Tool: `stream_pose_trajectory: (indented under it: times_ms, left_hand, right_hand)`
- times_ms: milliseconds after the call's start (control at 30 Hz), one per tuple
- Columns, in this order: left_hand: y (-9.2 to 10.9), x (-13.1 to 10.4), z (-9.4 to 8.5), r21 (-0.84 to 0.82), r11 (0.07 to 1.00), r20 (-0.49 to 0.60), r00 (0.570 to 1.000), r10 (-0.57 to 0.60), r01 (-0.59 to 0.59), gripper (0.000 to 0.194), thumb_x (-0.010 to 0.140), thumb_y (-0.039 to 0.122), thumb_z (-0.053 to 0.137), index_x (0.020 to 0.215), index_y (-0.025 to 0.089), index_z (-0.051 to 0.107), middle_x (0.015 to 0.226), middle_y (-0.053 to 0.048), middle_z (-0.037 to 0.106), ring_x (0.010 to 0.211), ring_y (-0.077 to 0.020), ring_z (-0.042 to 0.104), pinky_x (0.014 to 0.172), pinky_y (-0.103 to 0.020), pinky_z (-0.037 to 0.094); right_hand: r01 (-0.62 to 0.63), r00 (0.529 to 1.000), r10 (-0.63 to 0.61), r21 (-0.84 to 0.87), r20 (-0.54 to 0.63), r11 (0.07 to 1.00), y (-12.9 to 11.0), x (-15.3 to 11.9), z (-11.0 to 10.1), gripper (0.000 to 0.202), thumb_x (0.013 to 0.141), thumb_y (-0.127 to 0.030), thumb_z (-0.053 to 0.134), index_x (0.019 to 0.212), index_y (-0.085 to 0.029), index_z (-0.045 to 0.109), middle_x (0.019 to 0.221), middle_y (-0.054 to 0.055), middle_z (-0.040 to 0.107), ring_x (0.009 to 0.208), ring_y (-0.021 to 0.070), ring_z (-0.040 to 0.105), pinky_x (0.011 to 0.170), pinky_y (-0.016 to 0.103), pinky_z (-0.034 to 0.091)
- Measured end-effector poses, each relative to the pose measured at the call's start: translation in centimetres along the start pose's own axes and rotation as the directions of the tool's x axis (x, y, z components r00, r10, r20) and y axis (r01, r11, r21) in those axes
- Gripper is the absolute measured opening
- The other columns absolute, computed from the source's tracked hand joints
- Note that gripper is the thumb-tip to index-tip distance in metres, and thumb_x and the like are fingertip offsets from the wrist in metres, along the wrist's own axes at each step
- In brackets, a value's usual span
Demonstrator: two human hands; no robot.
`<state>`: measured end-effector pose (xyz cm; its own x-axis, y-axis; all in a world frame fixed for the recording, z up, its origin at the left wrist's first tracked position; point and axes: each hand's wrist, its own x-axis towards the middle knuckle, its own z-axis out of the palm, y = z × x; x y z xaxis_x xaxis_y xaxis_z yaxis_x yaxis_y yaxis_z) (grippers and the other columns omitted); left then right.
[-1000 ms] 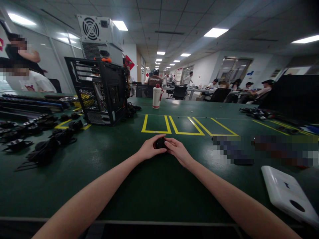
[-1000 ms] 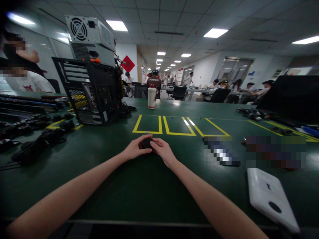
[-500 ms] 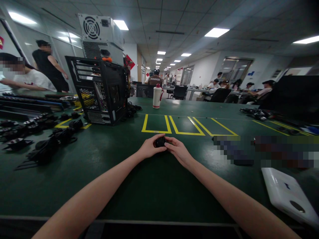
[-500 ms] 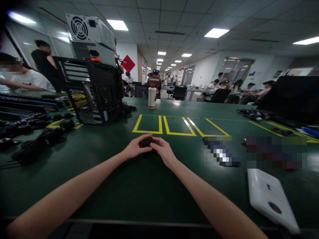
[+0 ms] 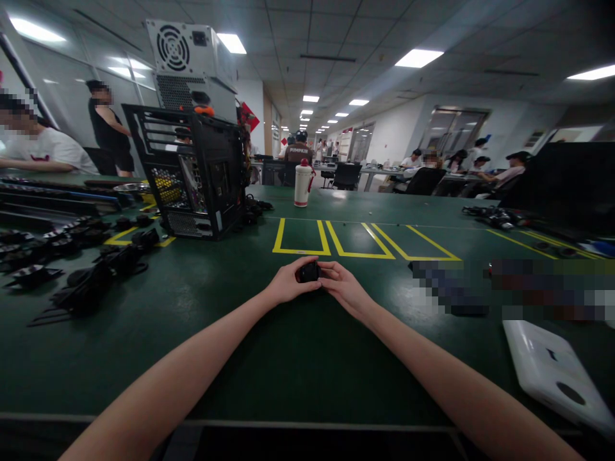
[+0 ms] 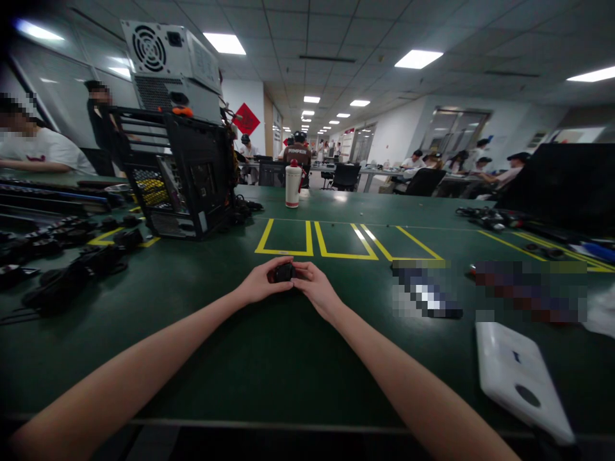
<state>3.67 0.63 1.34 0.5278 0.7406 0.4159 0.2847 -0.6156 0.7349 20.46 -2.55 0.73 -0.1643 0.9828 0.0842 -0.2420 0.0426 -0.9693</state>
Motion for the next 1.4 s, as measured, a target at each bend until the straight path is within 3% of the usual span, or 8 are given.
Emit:
stream_pose_trajectory:
  times_ms: [200, 400, 600, 767, 900, 1100, 1300, 1400]
  left_hand:
    - [-0.25, -0.01, 0.03, 0.029, 1.0, 0.018, 1.0, -0.007, 0.007, 0.061, 0.067, 0.035, 0.064, 0.122, 0.026, 0.042, 0.119, -0.004, 0.053, 0.087, -0.02, 0.058, 0.072, -0.032, 0.048]
    - [0.15, -0.13, -0.16, -0.024, 1.0, 0.038, 0.999, 0.014, -0.013, 0.059, 0.068, 0.034, 0.064, 0.122, 0.025, 0.042, 0.12, -0.005, 0.052, 0.095, -0.0213, 0.056, 0.077, -0.033, 0.047]
    - [-0.37, -0.15, 0.19, -0.096, 0.995, 0.004, 1.0, 0.022, -0.022, 0.062, 0.067, 0.031, 0.065, 0.123, 0.024, 0.041, 0.125, -0.007, 0.048, 0.111, -0.0238, 0.048, 0.088, -0.037, 0.042]
    - [-0.52, -0.18, 0.34, -0.152, 0.988, -0.014, 1.0, -0.014, 0.012, 0.068, 0.064, 0.028, 0.069, 0.125, 0.022, 0.038, 0.125, -0.01, 0.047, 0.109, -0.0254, 0.049, 0.088, -0.041, 0.042]
    - [-0.32, -0.15, 0.4, -0.125, 0.992, -0.001, 1.0, -0.004, 0.004, 0.067, 0.064, 0.029, 0.068, 0.124, 0.022, 0.039, 0.125, -0.01, 0.045, 0.107, -0.0256, 0.049, 0.086, -0.04, 0.043]
    - [-0.62, 0.17, 0.71, -0.054, 0.993, -0.013, 0.994, 0.104, -0.105, 0.067, 0.059, 0.024, 0.071, 0.12, 0.022, 0.043, 0.124, -0.01, 0.044, 0.116, -0.0264, 0.042, 0.096, -0.043, 0.036]
    - [-0.15, 0.15, 0.46, -0.061, 0.996, 0.026, 0.997, 0.072, -0.071, 0.062, 0.063, 0.022, 0.068, 0.12, 0.022, 0.043, 0.121, -0.008, 0.049, 0.11, -0.0248, 0.048, 0.093, -0.041, 0.038]
    - [-0.04, 0.11, 0.38, -0.036, 0.997, 0.024, 0.997, 0.069, -0.068, 0.063, 0.062, 0.024, 0.069, 0.119, 0.022, 0.044, 0.12, -0.008, 0.05, 0.108, -0.0245, 0.049, 0.093, -0.041, 0.038]
  right_hand:
    - [0.012, 0.998, -0.014, -0.031, -0.068, 0.999, -0.42, -0.12, 0.51, 0.023, 0.063, -0.022, 0.067, 0.084, -0.021, 0.057, 0.089, 0.0, 0.059, 0.089, 0.0154, 0.056, 0.084, 0.035, 0.042]
    - [0.003, 0.999, -0.006, -0.062, -0.044, 0.998, -0.47, -0.03, 0.07, 0.035, 0.059, -0.015, 0.068, 0.093, -0.02, 0.058, 0.104, 0.004, 0.058, 0.099, 0.0174, 0.053, 0.092, 0.037, 0.038]
    - [-0.028, 1.0, 0.028, -0.042, 0.002, 0.999, -0.17, -0.23, -0.21, 0.035, 0.06, -0.012, 0.067, 0.091, -0.023, 0.055, 0.095, 0.001, 0.059, 0.093, 0.0158, 0.055, 0.087, 0.037, 0.042]
    - [-0.005, 1.0, 0.006, -0.058, 0.016, 0.998, -0.35, -0.45, -0.19, 0.034, 0.06, -0.013, 0.067, 0.089, -0.022, 0.054, 0.096, 0.001, 0.058, 0.094, 0.0168, 0.055, 0.087, 0.038, 0.042]
    - [0.013, 1.0, -0.012, -0.073, 0.017, 0.997, -0.36, -0.45, -0.31, 0.035, 0.059, -0.014, 0.068, 0.09, -0.022, 0.053, 0.096, 0.001, 0.058, 0.094, 0.0172, 0.055, 0.087, 0.038, 0.042]
    - [0.048, 0.999, -0.046, -0.116, 0.018, 0.992, -0.35, -0.35, -0.31, 0.034, 0.059, -0.012, 0.067, 0.089, -0.021, 0.055, 0.096, 0.001, 0.057, 0.096, 0.0173, 0.053, 0.087, 0.037, 0.042]
    - [0.026, 0.999, -0.024, -0.09, 0.024, 0.996, -0.46, -0.49, -0.3, 0.036, 0.059, -0.014, 0.068, 0.091, -0.021, 0.054, 0.097, 0.001, 0.057, 0.096, 0.0168, 0.054, 0.087, 0.037, 0.042]
    - [0.008, 1.0, -0.008, -0.072, -0.001, 0.997, -0.63, -0.62, -0.07, 0.026, 0.064, -0.02, 0.066, 0.088, -0.022, 0.054, 0.096, 0.001, 0.057, 0.094, 0.0167, 0.054, 0.085, 0.037, 0.043]
